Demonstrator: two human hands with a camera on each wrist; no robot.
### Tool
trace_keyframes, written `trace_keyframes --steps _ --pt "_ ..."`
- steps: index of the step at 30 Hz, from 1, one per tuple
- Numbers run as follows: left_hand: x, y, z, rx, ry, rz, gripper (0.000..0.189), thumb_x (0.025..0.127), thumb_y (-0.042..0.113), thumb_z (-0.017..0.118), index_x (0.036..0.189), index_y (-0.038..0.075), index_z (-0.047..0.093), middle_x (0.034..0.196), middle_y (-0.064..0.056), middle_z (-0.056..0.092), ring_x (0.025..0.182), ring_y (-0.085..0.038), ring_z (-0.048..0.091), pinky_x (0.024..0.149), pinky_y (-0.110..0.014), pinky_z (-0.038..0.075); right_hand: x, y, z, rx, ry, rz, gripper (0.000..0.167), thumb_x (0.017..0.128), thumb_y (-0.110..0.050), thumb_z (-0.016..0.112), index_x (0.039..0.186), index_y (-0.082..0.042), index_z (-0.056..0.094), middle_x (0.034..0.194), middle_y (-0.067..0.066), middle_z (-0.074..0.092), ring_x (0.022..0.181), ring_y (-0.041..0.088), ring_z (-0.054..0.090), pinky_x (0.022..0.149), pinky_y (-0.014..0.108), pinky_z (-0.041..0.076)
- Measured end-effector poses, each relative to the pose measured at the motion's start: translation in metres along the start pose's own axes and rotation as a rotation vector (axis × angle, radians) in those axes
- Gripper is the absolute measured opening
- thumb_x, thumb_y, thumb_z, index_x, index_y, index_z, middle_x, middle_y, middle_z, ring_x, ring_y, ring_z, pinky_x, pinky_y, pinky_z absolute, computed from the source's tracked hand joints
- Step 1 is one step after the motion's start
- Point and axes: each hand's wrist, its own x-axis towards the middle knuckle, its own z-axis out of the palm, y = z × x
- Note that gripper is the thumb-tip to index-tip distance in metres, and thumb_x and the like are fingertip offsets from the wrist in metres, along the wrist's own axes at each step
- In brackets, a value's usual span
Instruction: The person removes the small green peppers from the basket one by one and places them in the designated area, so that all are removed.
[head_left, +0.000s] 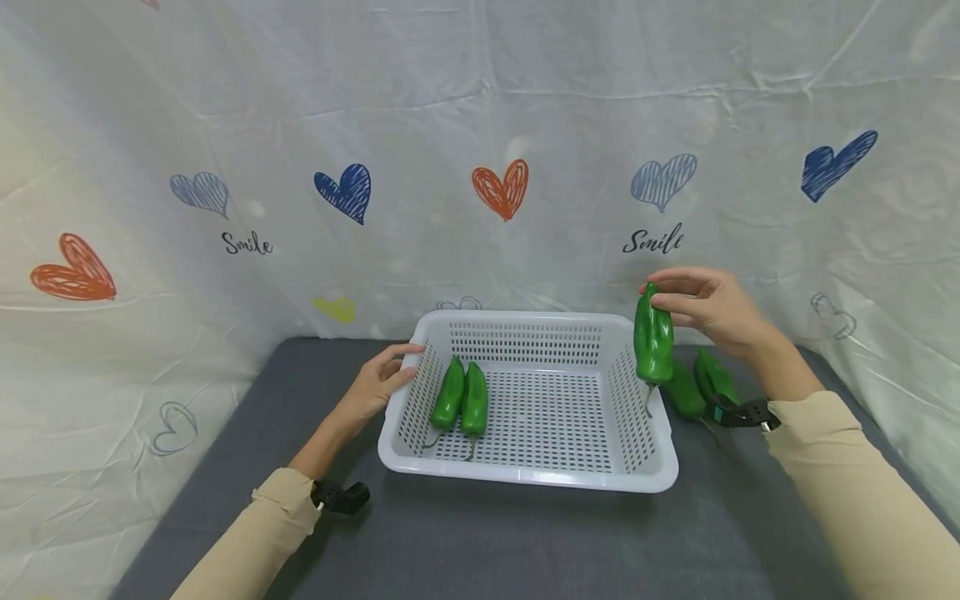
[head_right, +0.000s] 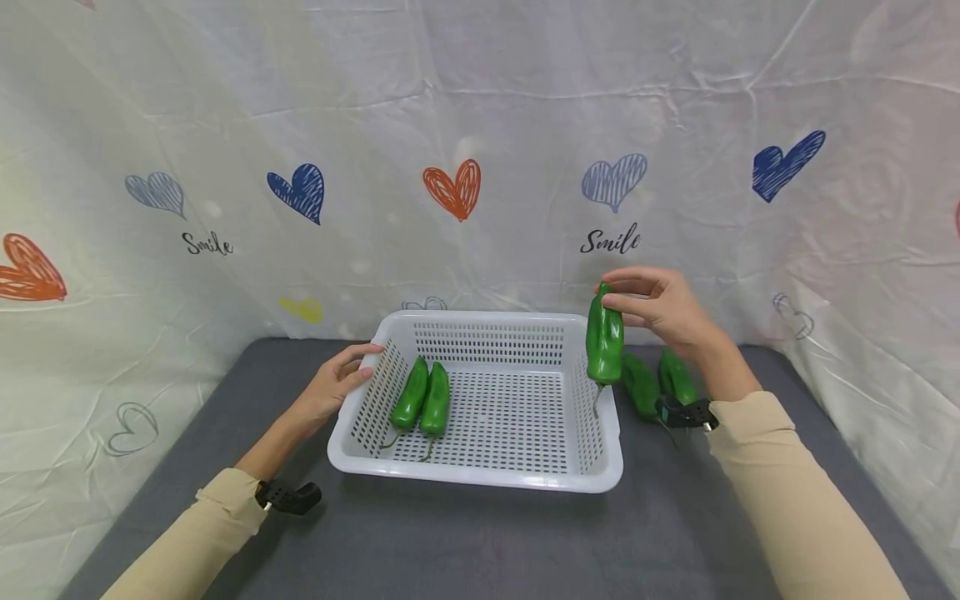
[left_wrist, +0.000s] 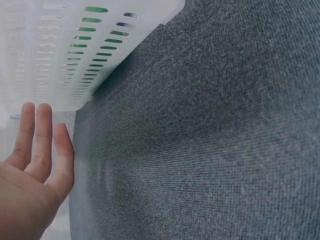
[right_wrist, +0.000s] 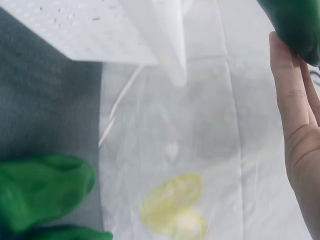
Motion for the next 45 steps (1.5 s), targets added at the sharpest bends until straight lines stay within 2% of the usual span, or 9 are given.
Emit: trace_keyframes --steps 13,21,28,36,43,45 --pt "0.0 -0.002 -0.001 0.012 -0.003 0.014 0.043 0.107 0.016 0.056 0.148 0.007 0.047 0.131 -0.03 0.055 0.102 -0.037 0.067 0.072 -0.042 0.06 -0.023 0.005 -0.04 0.02 0.037 0.008 0.034 0.097 0.012 0.06 0.131 0.012 0.059 0.118 0.011 0.07 0.103 0.021 0.068 0.083 0.033 0.057" --pt "0.0 -0.002 0.0 0.016 -0.003 -0.005 0.043 0.107 0.018 0.057 0.149 0.009 0.047 0.131 -0.03 0.055 0.103 -0.037 0.067 0.072 -0.043 0.06 -0.041 0.011 -0.061 -0.149 0.093 0.096 0.037 0.098 0.007 0.064 0.134 0.009 0.059 0.122 0.003 0.068 0.109 0.015 0.064 0.082 0.029 0.056" --pt "0.0 -0.001 0.0 0.03 0.004 -0.011 0.043 0.107 0.019 0.057 0.149 0.01 0.047 0.131 -0.029 0.055 0.103 -0.037 0.067 0.072 -0.042 0.06 -0.055 0.019 -0.08 -0.182 0.112 0.143 0.037 0.098 0.006 0.063 0.135 0.001 0.063 0.121 -0.001 0.069 0.11 0.011 0.063 0.082 0.024 0.054" --pt "0.0 -0.001 -0.001 0.022 0.001 -0.001 0.043 0.107 0.017 0.056 0.149 0.01 0.048 0.13 -0.029 0.056 0.102 -0.038 0.067 0.071 -0.042 0.06 -0.072 0.03 -0.104 -0.273 0.086 0.147 0.039 0.1 0.005 0.061 0.139 0.005 0.057 0.124 -0.002 0.068 0.113 0.006 0.061 0.082 0.023 0.054" --pt "0.0 -0.001 -0.001 0.027 -0.001 -0.005 0.043 0.108 0.018 0.056 0.149 0.01 0.047 0.131 -0.029 0.056 0.102 -0.037 0.067 0.071 -0.042 0.06 -0.081 0.042 -0.12 -0.35 0.092 0.183 0.042 0.101 0.002 0.061 0.142 0.004 0.054 0.126 -0.016 0.064 0.112 0.001 0.059 0.081 0.022 0.053" --pt "0.0 0.0 0.0 0.027 -0.001 -0.009 0.043 0.108 0.019 0.056 0.149 0.011 0.048 0.131 -0.028 0.056 0.102 -0.037 0.067 0.071 -0.042 0.06 -0.083 0.045 -0.125 -0.354 0.101 0.2 0.042 0.101 0.001 0.062 0.143 0.003 0.055 0.126 -0.016 0.064 0.111 0.0 0.059 0.081 0.022 0.054"
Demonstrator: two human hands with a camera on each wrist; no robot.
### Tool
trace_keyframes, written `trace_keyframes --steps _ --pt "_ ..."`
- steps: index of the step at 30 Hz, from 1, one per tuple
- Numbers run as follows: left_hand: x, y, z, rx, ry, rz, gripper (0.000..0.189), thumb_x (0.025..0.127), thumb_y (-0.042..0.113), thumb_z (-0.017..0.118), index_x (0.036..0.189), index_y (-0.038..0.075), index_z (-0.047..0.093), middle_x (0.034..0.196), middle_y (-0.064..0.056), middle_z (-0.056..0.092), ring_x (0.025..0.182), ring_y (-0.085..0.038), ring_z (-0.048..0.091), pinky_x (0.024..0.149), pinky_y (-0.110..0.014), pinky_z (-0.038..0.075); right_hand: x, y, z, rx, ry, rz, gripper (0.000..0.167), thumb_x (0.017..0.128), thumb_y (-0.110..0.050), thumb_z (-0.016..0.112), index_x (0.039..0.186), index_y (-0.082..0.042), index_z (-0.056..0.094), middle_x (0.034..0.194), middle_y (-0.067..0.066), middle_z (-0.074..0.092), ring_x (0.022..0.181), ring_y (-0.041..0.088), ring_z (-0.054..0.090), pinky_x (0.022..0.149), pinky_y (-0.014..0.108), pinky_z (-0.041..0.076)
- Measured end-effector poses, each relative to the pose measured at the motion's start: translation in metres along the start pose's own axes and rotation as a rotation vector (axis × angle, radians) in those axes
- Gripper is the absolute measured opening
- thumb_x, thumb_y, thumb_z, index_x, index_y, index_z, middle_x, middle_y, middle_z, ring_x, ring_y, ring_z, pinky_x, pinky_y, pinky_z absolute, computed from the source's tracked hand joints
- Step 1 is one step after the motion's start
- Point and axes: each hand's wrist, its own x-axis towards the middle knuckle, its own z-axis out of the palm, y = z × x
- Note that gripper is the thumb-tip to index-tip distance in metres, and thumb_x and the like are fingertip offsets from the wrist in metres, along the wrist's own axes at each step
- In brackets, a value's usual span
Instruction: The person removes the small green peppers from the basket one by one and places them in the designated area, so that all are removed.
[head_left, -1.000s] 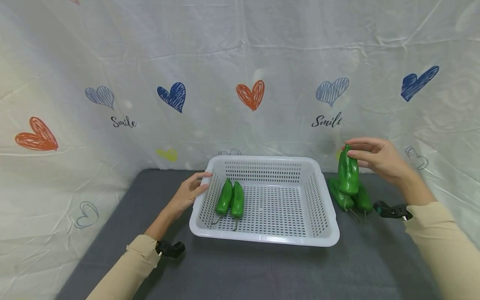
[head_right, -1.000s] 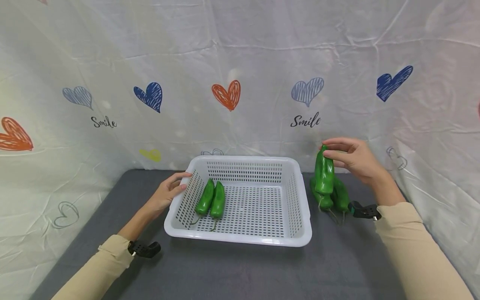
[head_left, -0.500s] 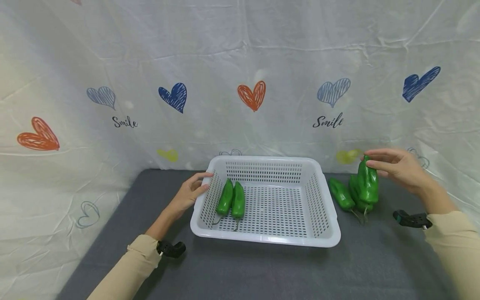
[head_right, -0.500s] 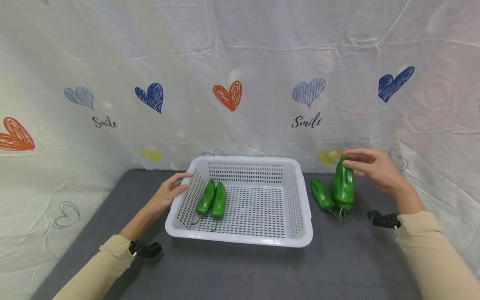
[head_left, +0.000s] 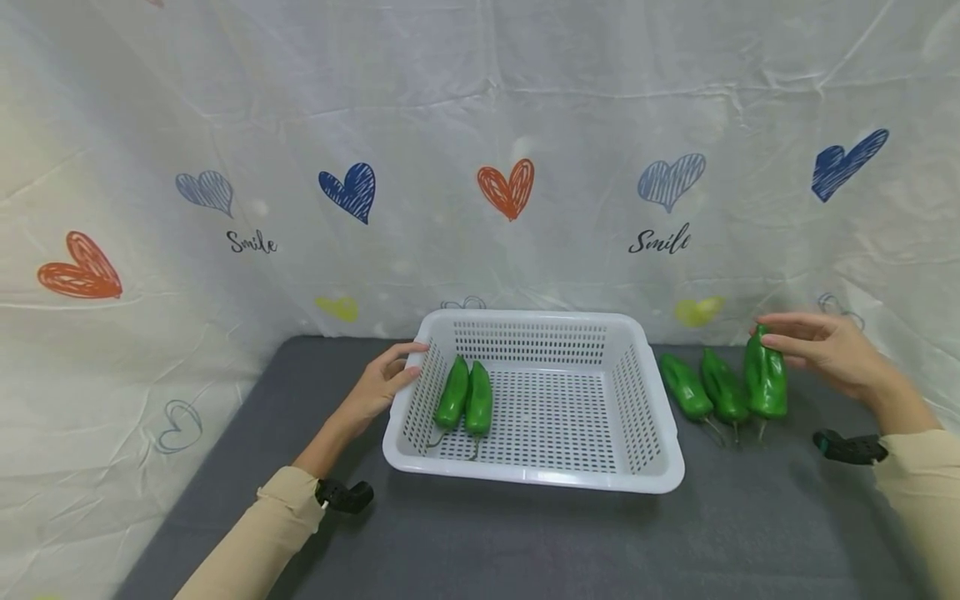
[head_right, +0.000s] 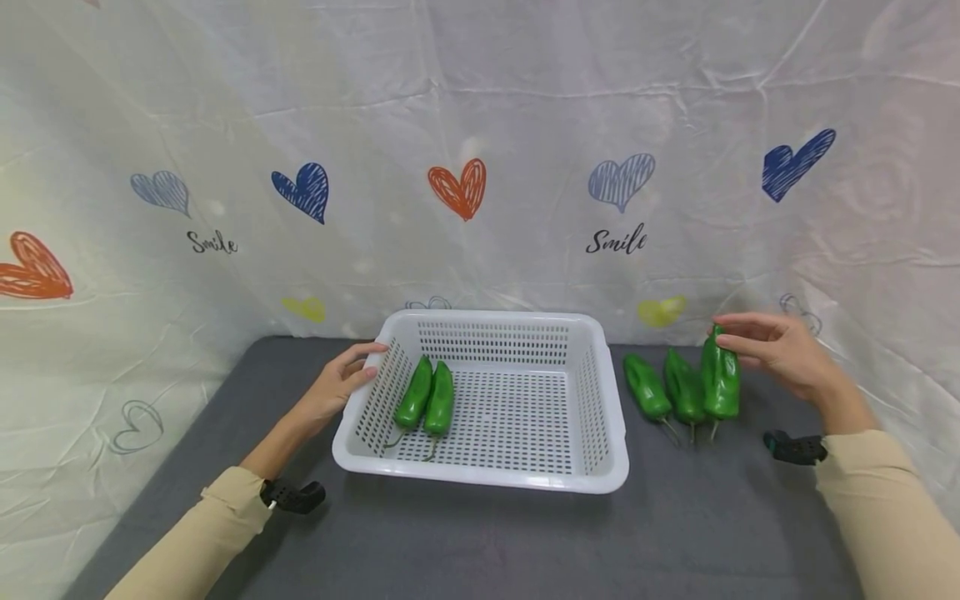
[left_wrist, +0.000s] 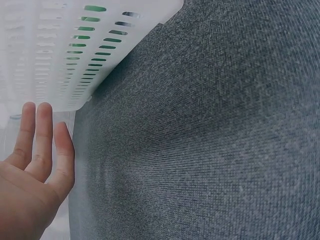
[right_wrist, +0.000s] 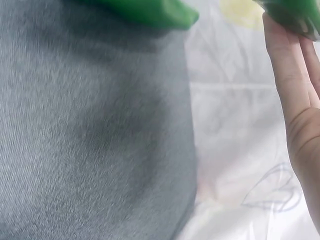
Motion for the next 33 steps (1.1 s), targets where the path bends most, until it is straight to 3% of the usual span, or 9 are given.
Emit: trace_keyframes --steps 6,12,21,33 --pt "0.0 0.001 0.001 0.006 0.005 -0.001 0.043 0.108 0.018 0.056 0.149 0.01 0.048 0.132 -0.028 0.056 0.103 -0.037 0.067 0.072 -0.041 0.059 0.0 0.015 -0.008 0.065 0.013 0.021 0.038 0.1 0.005 0.061 0.138 0.002 0.06 0.119 -0.009 0.07 0.109 0.002 0.062 0.08 0.022 0.054" --pt "0.001 0.003 0.001 0.01 0.006 0.001 0.043 0.108 0.018 0.056 0.149 0.01 0.047 0.132 -0.029 0.055 0.102 -0.038 0.067 0.071 -0.041 0.059 0.002 0.031 -0.013 0.164 -0.003 0.054 0.033 0.1 0.007 0.061 0.129 -0.006 0.07 0.115 -0.006 0.073 0.104 0.006 0.066 0.078 0.027 0.057" --pt "0.0 0.003 0.001 -0.008 -0.001 0.017 0.042 0.108 0.016 0.055 0.149 0.009 0.047 0.131 -0.03 0.055 0.101 -0.038 0.067 0.07 -0.041 0.06 0.007 0.054 -0.016 0.169 -0.052 0.093 0.034 0.102 0.002 0.06 0.127 -0.019 0.071 0.115 -0.011 0.071 0.102 0.005 0.067 0.077 0.028 0.057" --pt "-0.002 0.001 0.0 -0.003 -0.004 0.015 0.042 0.108 0.017 0.055 0.149 0.01 0.048 0.131 -0.028 0.056 0.102 -0.037 0.067 0.071 -0.041 0.059 0.008 0.072 -0.011 0.333 -0.115 0.1 0.033 0.102 0.007 0.056 0.127 -0.009 0.071 0.113 -0.002 0.073 0.1 0.013 0.07 0.078 0.032 0.058"
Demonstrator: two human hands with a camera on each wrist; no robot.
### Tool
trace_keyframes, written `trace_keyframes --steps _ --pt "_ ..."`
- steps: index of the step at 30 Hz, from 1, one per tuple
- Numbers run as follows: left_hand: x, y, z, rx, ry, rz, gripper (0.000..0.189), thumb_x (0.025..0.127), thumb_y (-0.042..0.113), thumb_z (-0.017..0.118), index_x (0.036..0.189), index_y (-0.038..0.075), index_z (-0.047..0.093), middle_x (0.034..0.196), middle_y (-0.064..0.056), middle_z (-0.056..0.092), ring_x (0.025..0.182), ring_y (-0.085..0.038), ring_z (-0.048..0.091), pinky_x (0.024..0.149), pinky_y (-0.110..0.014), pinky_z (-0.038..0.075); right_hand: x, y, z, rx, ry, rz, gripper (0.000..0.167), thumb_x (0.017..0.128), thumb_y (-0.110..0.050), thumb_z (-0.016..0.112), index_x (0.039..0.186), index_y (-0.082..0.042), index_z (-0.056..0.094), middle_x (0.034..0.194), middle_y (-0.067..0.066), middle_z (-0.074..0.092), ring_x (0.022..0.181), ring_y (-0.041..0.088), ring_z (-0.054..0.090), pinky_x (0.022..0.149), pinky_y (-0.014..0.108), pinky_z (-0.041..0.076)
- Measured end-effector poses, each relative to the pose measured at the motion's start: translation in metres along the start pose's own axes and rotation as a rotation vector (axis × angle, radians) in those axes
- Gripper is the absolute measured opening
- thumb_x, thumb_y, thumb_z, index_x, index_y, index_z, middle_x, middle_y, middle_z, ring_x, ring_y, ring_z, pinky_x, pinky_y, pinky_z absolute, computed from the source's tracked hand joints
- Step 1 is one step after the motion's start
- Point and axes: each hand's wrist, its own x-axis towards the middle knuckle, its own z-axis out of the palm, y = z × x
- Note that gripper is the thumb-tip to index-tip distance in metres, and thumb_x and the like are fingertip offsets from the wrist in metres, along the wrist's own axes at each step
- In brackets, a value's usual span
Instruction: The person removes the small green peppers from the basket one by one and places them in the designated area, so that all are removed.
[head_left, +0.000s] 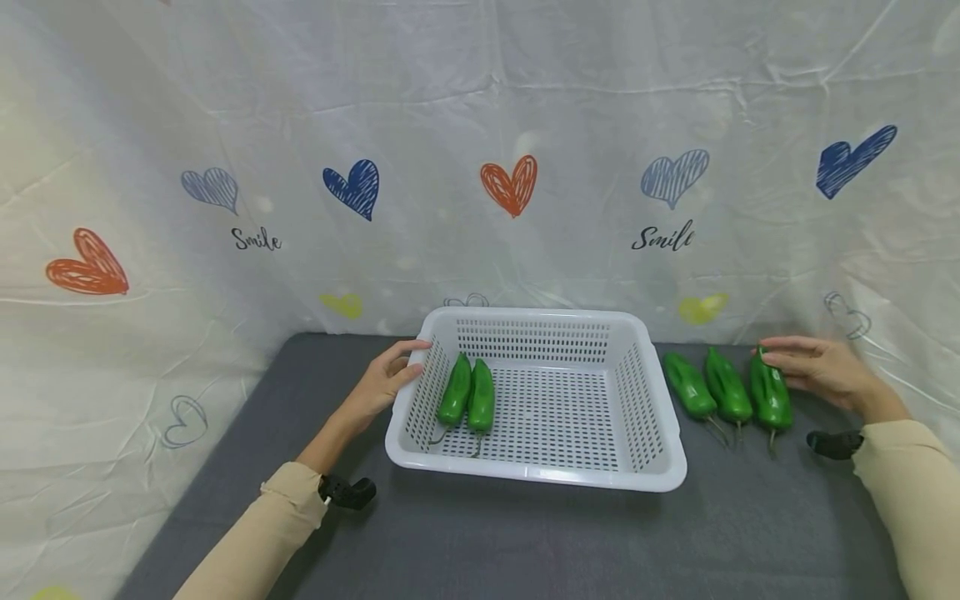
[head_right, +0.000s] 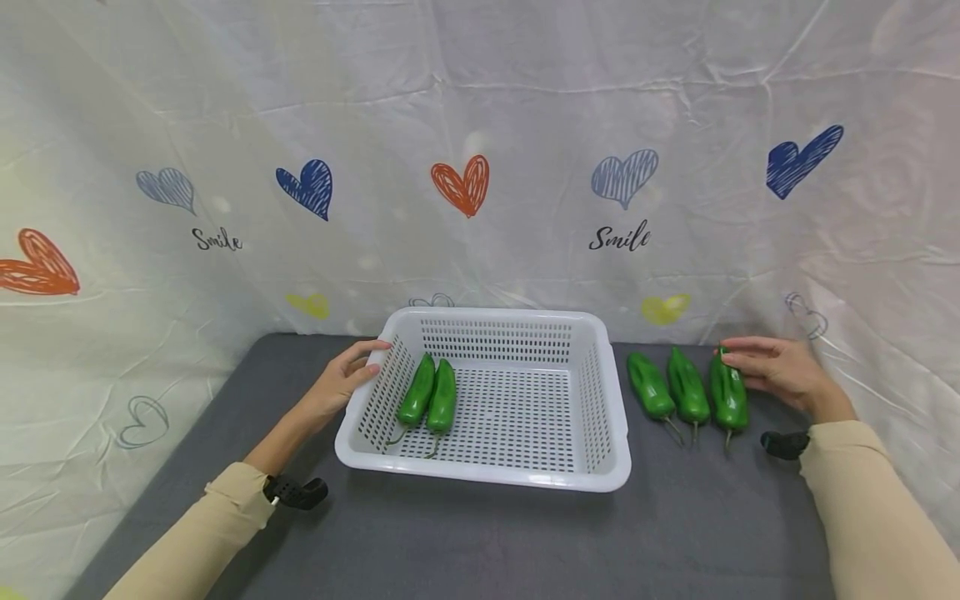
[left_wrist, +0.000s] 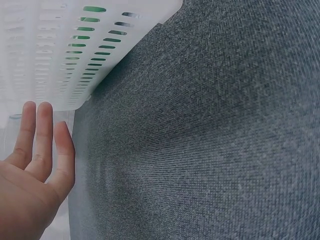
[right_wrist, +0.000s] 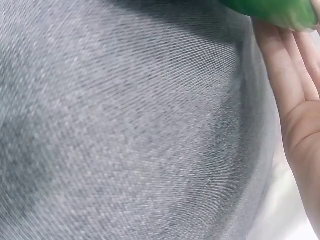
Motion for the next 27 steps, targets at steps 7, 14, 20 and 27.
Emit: trace_keyframes --steps 7,14,20,27 --pt "0.001 -0.001 0.0 -0.004 -0.001 -0.003 0.042 0.108 0.017 0.054 0.149 0.01 0.048 0.132 -0.029 0.055 0.102 -0.037 0.067 0.071 -0.041 0.059 0.001 0.005 0.001 -0.018 0.034 -0.003 0.03 0.1 0.006 0.06 0.128 -0.001 0.069 0.112 0.0 0.074 0.102 0.008 0.068 0.082 0.028 0.056" --pt "0.001 -0.001 0.001 -0.002 -0.002 0.002 0.042 0.108 0.017 0.054 0.149 0.01 0.047 0.133 -0.029 0.055 0.103 -0.038 0.066 0.071 -0.041 0.059 -0.003 0.004 0.002 -0.173 0.088 0.025 0.033 0.099 0.0 0.067 0.131 0.001 0.066 0.112 -0.012 0.071 0.101 0.003 0.066 0.08 0.024 0.055" --pt "0.001 -0.001 0.001 -0.005 -0.001 0.004 0.042 0.108 0.016 0.054 0.149 0.01 0.047 0.132 -0.029 0.055 0.102 -0.038 0.067 0.071 -0.042 0.059 -0.009 -0.002 0.003 -0.233 0.085 0.01 0.038 0.099 0.001 0.065 0.136 0.007 0.058 0.116 -0.013 0.069 0.102 0.001 0.065 0.08 0.023 0.055" --pt "0.001 -0.002 0.0 -0.01 0.0 -0.005 0.042 0.108 0.017 0.055 0.149 0.01 0.048 0.134 -0.029 0.054 0.104 -0.038 0.066 0.072 -0.042 0.059 -0.014 -0.006 0.005 -0.308 0.071 -0.025 0.045 0.099 0.0 0.065 0.14 0.014 0.049 0.12 -0.014 0.066 0.106 -0.001 0.063 0.084 0.023 0.054"
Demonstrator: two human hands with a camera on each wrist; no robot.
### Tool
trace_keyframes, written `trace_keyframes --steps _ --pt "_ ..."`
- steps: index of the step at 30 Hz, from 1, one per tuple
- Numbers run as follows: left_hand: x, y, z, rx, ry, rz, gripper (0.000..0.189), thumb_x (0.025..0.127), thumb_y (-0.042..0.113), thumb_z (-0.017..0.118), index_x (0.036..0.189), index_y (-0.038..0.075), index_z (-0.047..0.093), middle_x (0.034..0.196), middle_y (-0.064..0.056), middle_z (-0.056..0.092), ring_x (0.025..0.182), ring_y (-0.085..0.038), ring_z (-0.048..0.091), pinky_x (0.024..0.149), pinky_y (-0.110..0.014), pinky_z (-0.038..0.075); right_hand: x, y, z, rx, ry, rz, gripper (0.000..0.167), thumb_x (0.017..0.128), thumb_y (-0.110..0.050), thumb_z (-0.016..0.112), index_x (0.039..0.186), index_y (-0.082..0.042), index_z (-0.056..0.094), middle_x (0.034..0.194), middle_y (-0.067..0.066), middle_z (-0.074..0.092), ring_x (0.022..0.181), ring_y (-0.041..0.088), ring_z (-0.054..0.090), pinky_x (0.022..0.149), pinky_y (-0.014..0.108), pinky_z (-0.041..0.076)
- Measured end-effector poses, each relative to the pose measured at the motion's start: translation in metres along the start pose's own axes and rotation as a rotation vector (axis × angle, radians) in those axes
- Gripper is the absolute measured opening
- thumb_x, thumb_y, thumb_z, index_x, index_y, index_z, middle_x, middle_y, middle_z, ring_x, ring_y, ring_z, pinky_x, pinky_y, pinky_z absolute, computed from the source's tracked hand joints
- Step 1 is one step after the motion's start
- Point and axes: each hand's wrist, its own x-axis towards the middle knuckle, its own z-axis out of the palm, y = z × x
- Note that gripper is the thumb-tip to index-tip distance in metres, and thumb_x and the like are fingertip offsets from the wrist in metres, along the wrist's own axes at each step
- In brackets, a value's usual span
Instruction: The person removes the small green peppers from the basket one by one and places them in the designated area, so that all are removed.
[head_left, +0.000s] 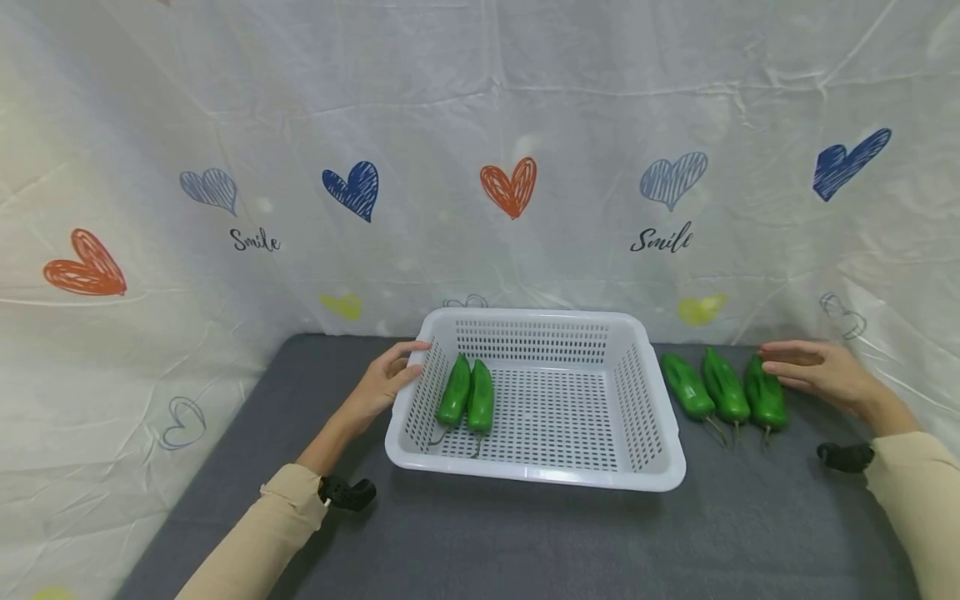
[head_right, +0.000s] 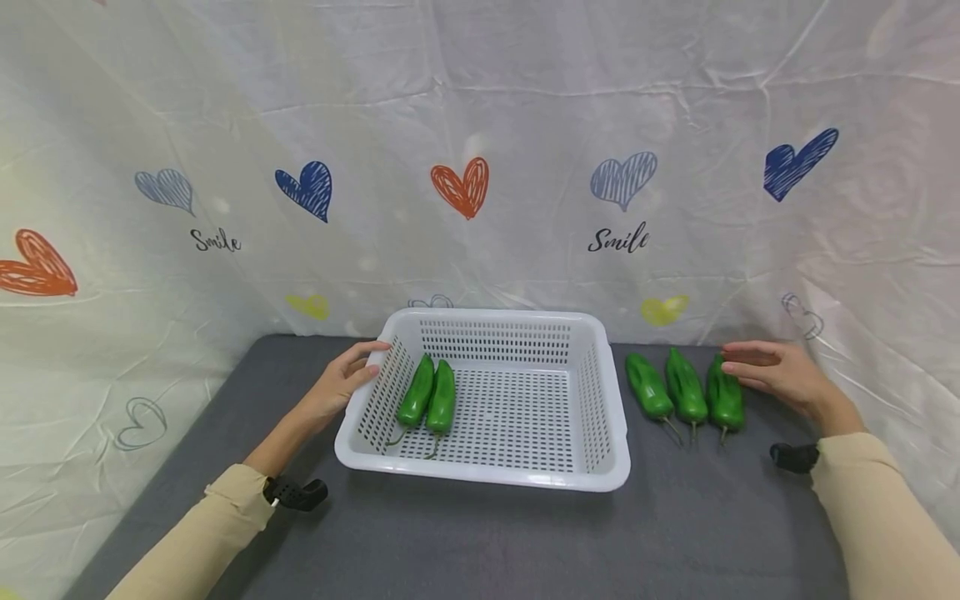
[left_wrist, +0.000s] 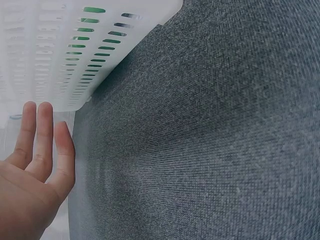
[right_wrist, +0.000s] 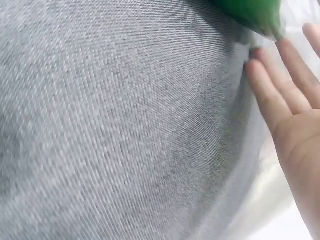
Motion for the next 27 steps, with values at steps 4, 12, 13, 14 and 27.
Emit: trace_keyframes --steps 4,12,13,14,27 --pt "0.0 -0.001 0.001 -0.005 -0.002 -0.005 0.042 0.108 0.017 0.055 0.149 0.011 0.048 0.134 -0.029 0.054 0.104 -0.037 0.066 0.072 -0.042 0.059 -0.006 -0.007 -0.001 -0.08 0.01 0.007 0.046 0.103 -0.009 0.063 0.143 0.007 0.048 0.122 -0.019 0.061 0.106 -0.006 0.059 0.085 0.022 0.053" --pt "0.0 -0.001 0.0 -0.001 0.007 -0.001 0.042 0.108 0.017 0.055 0.149 0.011 0.048 0.132 -0.03 0.055 0.101 -0.037 0.067 0.071 -0.042 0.059 -0.013 -0.036 0.008 -0.158 0.103 -0.012 0.047 0.107 -0.02 0.057 0.149 -0.003 0.045 0.124 -0.026 0.054 0.109 -0.014 0.052 0.085 0.014 0.049" --pt "0.0 -0.001 0.0 0.0 0.007 0.0 0.042 0.108 0.017 0.055 0.149 0.01 0.048 0.132 -0.03 0.055 0.101 -0.037 0.067 0.071 -0.042 0.059 -0.013 -0.04 0.01 -0.146 0.113 -0.027 0.045 0.108 -0.019 0.056 0.149 -0.004 0.045 0.125 -0.026 0.053 0.109 -0.013 0.052 0.085 0.014 0.049" --pt "0.0 -0.001 0.0 0.0 0.008 0.0 0.042 0.108 0.017 0.055 0.149 0.01 0.047 0.132 -0.03 0.055 0.101 -0.037 0.067 0.071 -0.042 0.06 -0.013 -0.043 0.013 -0.124 0.131 -0.038 0.043 0.107 -0.018 0.056 0.148 -0.006 0.046 0.126 -0.025 0.054 0.11 -0.012 0.053 0.086 0.014 0.049" --pt "0.0 -0.001 0.002 0.02 0.013 -0.005 0.042 0.108 0.018 0.055 0.149 0.011 0.047 0.13 -0.03 0.056 0.1 -0.037 0.067 0.071 -0.042 0.06 -0.006 -0.091 0.059 0.181 0.214 -0.171 0.036 0.096 0.006 0.067 0.129 -0.007 0.062 0.117 -0.004 0.066 0.098 0.009 0.068 0.077 0.028 0.057"
